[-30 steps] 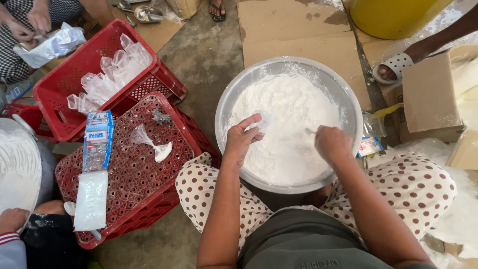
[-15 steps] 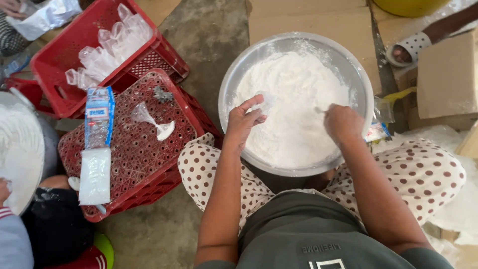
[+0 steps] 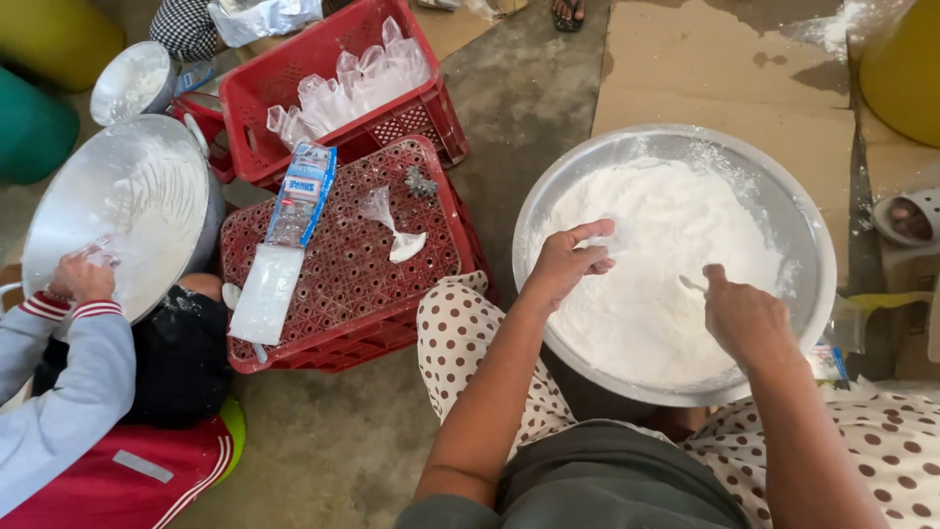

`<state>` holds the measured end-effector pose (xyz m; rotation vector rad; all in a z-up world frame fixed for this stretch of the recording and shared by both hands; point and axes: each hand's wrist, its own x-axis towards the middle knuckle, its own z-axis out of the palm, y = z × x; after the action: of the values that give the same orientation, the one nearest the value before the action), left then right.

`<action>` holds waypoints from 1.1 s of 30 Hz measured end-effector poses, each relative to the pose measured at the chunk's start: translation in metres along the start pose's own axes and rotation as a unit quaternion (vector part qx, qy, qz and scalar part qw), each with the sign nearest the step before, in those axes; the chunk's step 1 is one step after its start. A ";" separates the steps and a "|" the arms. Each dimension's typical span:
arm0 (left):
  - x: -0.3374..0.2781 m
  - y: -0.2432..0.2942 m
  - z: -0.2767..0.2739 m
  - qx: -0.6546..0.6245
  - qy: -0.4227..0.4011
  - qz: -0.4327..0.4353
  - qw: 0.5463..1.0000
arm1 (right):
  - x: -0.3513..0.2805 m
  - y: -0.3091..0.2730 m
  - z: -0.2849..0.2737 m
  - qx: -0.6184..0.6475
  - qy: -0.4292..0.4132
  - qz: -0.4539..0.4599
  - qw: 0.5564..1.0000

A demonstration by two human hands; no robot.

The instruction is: Packaging white powder into small plastic bags by scooping and tying them

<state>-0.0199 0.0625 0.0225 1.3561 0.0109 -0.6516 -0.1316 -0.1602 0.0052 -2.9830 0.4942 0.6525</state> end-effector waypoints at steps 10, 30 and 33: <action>0.002 -0.007 0.001 0.091 -0.076 0.053 0.992 | -0.019 0.012 -0.009 0.452 0.209 -0.022 0.867; 0.004 -0.020 0.016 0.229 -0.093 0.099 0.964 | -0.001 -0.053 0.011 0.201 0.362 -0.116 0.903; 0.007 -0.016 0.025 0.258 -0.102 0.100 0.955 | 0.001 -0.054 0.022 0.329 0.329 -0.072 0.882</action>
<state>-0.0299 0.0362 0.0117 1.7548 -0.4879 -0.6438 -0.1224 -0.1065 -0.0160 -2.4491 0.3962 -0.4909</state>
